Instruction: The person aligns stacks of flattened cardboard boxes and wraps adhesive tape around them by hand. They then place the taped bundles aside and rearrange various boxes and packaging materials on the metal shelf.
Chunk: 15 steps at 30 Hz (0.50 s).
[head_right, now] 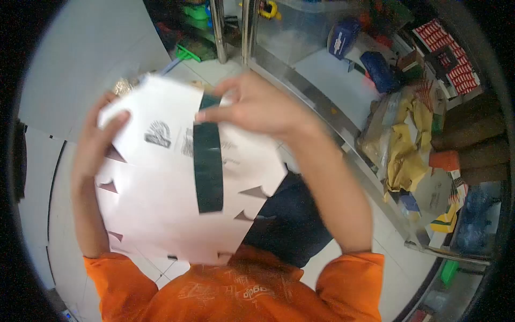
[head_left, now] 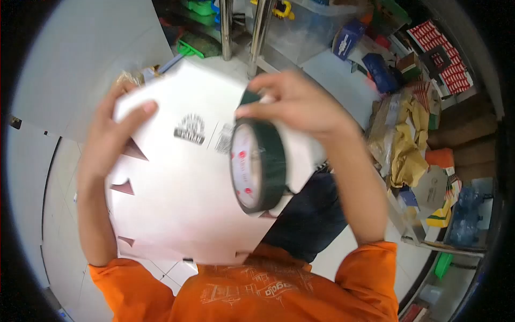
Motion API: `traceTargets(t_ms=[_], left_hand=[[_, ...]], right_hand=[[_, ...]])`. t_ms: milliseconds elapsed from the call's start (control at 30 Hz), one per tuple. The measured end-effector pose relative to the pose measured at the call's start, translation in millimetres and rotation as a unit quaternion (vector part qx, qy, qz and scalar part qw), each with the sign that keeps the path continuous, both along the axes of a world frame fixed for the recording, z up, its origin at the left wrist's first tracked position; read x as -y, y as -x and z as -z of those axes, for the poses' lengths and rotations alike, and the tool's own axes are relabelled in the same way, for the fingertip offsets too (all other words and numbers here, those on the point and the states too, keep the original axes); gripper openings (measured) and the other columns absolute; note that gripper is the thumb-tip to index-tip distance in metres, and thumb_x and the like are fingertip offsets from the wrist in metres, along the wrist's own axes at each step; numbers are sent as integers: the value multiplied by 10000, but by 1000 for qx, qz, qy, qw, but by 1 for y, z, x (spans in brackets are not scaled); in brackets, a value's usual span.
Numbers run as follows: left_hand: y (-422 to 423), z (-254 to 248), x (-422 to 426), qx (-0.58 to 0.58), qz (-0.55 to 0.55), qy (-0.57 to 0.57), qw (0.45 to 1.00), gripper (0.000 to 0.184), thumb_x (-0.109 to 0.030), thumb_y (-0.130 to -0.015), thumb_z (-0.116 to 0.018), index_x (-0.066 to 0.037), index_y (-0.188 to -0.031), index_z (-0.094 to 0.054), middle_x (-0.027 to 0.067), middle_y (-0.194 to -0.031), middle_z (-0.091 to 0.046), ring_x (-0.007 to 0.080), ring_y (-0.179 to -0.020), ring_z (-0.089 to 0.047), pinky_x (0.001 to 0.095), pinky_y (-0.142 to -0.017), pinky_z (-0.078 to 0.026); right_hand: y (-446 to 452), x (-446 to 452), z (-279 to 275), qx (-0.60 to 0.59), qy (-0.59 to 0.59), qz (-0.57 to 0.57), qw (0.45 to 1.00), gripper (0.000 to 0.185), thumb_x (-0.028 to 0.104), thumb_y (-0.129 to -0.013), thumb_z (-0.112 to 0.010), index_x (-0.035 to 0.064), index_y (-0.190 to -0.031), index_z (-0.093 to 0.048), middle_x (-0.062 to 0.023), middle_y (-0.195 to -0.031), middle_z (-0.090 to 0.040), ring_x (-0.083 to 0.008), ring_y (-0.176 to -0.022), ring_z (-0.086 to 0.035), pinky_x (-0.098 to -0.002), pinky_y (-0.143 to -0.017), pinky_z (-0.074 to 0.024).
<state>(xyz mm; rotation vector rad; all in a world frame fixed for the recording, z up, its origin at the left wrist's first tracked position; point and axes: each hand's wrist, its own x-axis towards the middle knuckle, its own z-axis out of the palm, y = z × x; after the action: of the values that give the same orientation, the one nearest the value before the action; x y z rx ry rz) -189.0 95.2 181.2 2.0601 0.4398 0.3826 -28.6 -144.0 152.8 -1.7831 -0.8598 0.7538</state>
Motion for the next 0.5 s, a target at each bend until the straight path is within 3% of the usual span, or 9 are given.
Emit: traceTargets(t_ms=[33, 67, 133, 233, 300, 367, 433, 467, 500], left_hand=[[4, 32, -4, -70, -26, 14, 997, 385, -314, -797, -748, -39, -1005, -576, 65, -822, -622, 144, -740, -602, 230, -612, -480], [9, 59, 1, -142, -77, 58, 985, 398, -299, -802, -746, -27, -1038, -577, 81, -858, -629, 164, -749, -630, 271, -587, -528], [20, 124, -23, -204, -33, 120, 971, 378, -298, -819, -736, -29, -1021, -562, 87, -849, -623, 156, -692, -630, 296, -558, -542], [30, 175, -38, -174, -59, 208, 961, 362, -315, -798, -756, -56, -965, -565, 81, -827, -616, 149, -698, -597, 272, -614, -493], [31, 168, -39, -174, -72, 202, 961, 363, -312, -794, -758, -55, -963, -564, 79, -826, -615, 149, -698, -589, 267, -631, -480], [26, 160, -34, -178, -85, 188, 962, 357, -306, -794, -758, -57, -963, -564, 79, -827, -617, 147, -698, -586, 267, -639, -475], [20, 161, -34, -184, -100, 159, 965, 344, -296, -799, -753, -60, -966, -566, 81, -830, -620, 143, -697, -585, 272, -636, -478], [17, 163, -34, -166, -116, 187, 961, 341, -289, -798, -753, -59, -967, -569, 84, -836, -624, 145, -697, -590, 274, -628, -479], [17, 167, -33, -154, -130, 216, 956, 337, -282, -796, -753, -57, -969, -571, 86, -841, -627, 147, -696, -595, 276, -621, -479]], right_hand=[[7, -9, 33, -58, 40, -8, 997, 321, 253, -808, -769, 1, -985, -680, -55, -795, -657, -74, -701, -547, -210, -634, -424], [6, -21, 101, -47, 40, -2, 998, 332, 258, -813, -767, 3, -1006, -679, -51, -782, -646, -84, -722, -524, -226, -663, -418], [17, -39, 167, -112, 82, -15, 990, 351, 259, -808, -765, -12, -1012, -674, -71, -812, -664, -124, -746, -575, -252, -693, -447], [20, -53, 188, -100, 94, -10, 991, 569, 331, -715, -814, -70, -1080, -643, -215, -979, -670, -279, -924, -634, -327, -842, -481], [37, -53, 179, 100, 37, 148, 983, 543, 387, -729, -801, -57, -994, -636, -176, -878, -656, -260, -853, -644, -349, -775, -500], [58, -51, 159, 328, -40, 365, 870, 539, 424, -741, -790, -47, -947, -629, -154, -824, -636, -246, -818, -644, -353, -732, -506], [96, -45, 142, 54, 16, 337, 940, 499, 418, -781, -763, -38, -925, -623, -138, -801, -617, -232, -786, -641, -352, -688, -502], [111, -44, 135, -91, 46, 317, 943, 481, 415, -800, -750, -34, -914, -621, -131, -789, -608, -225, -770, -639, -351, -665, -500], [121, -46, 130, -151, 11, 305, 940, 474, 410, -836, -717, -43, -937, -624, -122, -806, -603, -192, -693, -625, -325, -614, -489]])
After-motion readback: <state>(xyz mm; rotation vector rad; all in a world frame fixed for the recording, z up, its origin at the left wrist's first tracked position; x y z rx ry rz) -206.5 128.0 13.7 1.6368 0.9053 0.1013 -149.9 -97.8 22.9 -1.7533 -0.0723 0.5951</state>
